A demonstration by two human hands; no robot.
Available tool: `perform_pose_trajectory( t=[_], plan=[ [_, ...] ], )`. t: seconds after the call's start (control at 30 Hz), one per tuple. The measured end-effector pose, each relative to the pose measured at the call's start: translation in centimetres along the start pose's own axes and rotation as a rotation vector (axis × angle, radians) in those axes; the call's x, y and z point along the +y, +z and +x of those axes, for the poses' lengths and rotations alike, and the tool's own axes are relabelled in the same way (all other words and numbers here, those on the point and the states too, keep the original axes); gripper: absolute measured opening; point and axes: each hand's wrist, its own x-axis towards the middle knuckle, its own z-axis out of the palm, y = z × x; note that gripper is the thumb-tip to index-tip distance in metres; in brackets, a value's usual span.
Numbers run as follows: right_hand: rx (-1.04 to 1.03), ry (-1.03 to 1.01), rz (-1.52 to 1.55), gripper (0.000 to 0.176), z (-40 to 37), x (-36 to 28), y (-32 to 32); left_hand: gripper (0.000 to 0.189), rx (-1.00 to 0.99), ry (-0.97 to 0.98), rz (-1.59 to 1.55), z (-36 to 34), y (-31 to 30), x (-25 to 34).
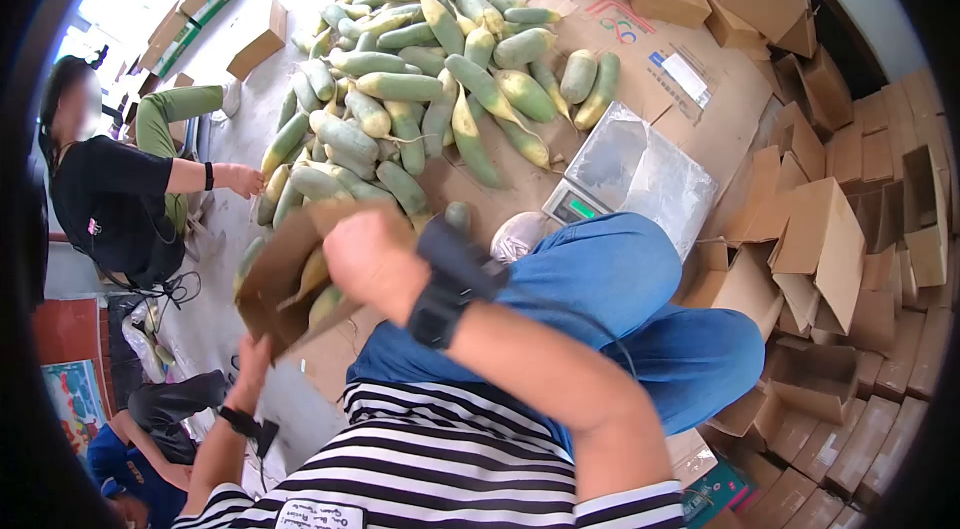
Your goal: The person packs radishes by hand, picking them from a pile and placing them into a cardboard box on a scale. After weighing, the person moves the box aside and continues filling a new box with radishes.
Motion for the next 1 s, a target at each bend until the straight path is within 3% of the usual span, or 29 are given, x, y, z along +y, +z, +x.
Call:
perform_pose_trajectory(
  t=[0.03,0.1,0.13,0.17,0.2,0.23,0.27,0.3,0.33,0.43,0.5,0.53,0.6,0.63,0.67,0.7,0.73,0.77,0.8,0.83,0.87,0.9,0.97,1.0],
  plan=[
    [-0.015,-0.012,0.001,0.016,0.4,-2.0,1.6,0.023,0.094,0.027,0.084,-1.2,-0.2,-3.2],
    [0.012,-0.088,0.033,0.015,1.7,-4.4,8.4,0.024,0.045,-0.040,0.066,-5.0,-1.6,-3.7],
    [0.037,-0.113,0.014,0.014,1.3,-5.3,10.9,0.025,0.088,0.136,0.042,-6.4,-1.6,-5.7],
    [0.064,-0.123,-0.012,0.013,1.0,-6.0,13.8,0.025,0.017,0.008,0.071,-8.2,-2.4,-5.1],
    [0.258,-0.111,0.077,0.015,2.1,-6.9,20.3,0.026,0.006,0.017,0.145,-9.0,-2.9,-8.4],
    [-0.414,-0.289,-0.100,0.034,0.6,-6.6,13.6,0.022,0.036,0.018,0.108,-10.3,-3.0,-10.1],
    [-0.153,-0.231,-0.064,0.014,0.8,-6.8,19.2,0.022,0.015,-0.033,0.155,-11.3,-2.9,-9.9],
    [-0.120,-0.347,-0.185,0.013,2.8,-8.1,23.7,0.021,-0.010,-0.080,0.209,-11.5,-2.6,-9.8],
    [-0.177,-0.334,-0.215,0.020,6.5,-9.5,29.1,0.021,-0.032,-0.131,0.258,-11.7,-1.4,-9.0],
    [-0.149,-0.007,0.334,0.023,4.3,-8.3,17.6,0.021,-0.088,-0.167,0.342,-10.7,0.1,-7.1],
    [-0.008,0.081,0.353,0.028,2.6,-7.3,13.0,0.021,-0.144,-0.149,0.372,-9.3,1.5,-5.9],
    [0.137,-0.283,-0.058,0.019,1.1,-5.7,10.7,0.021,-0.168,-0.138,0.382,-8.7,2.0,-5.4],
    [0.433,-0.163,-0.104,0.017,-1.9,-4.5,4.7,0.021,-0.213,-0.112,0.402,-7.7,2.7,-4.5],
    [0.736,-0.193,-0.192,0.017,-4.0,-2.4,1.8,0.021,-0.239,-0.091,0.412,-7.1,3.1,-4.0],
    [0.794,-0.213,0.018,0.015,-4.2,0.1,-0.5,0.021,-0.262,-0.076,0.424,-6.5,3.4,-3.5],
    [0.671,-0.079,-0.060,0.014,-6.7,2.4,-5.0,0.021,-0.286,-0.057,0.440,-6.0,3.6,-3.1],
    [0.472,-0.147,-0.152,0.016,-8.7,6.3,-9.6,0.021,-0.311,-0.030,0.455,-5.2,3.9,-2.6],
    [0.284,0.006,-0.099,0.022,-11.0,9.6,-13.0,0.021,-0.342,-0.021,0.472,-4.6,4.2,-2.0],
    [0.396,0.105,-0.007,0.023,-14.9,13.1,-15.0,0.021,-0.369,-0.007,0.490,-4.0,4.4,-1.3],
    [0.353,0.294,0.009,0.026,-18.7,16.6,-16.6,0.021,-0.397,0.005,0.514,-3.5,4.5,-0.7],
    [0.479,0.376,0.077,0.031,-23.6,18.6,-17.5,0.021,-0.432,0.014,0.541,-3.0,4.7,0.1],
    [0.579,0.599,0.159,0.032,-27.9,22.2,-16.7,0.022,-0.470,0.025,0.576,-2.6,4.5,0.9],
    [1.096,0.742,0.203,0.030,-36.1,27.5,-13.1,0.022,-0.569,0.064,0.662,-1.5,4.5,3.2],
    [1.242,0.989,0.321,0.034,-40.9,31.0,-10.6,0.022,-0.633,0.098,0.713,-0.9,4.1,4.7]
  ],
)
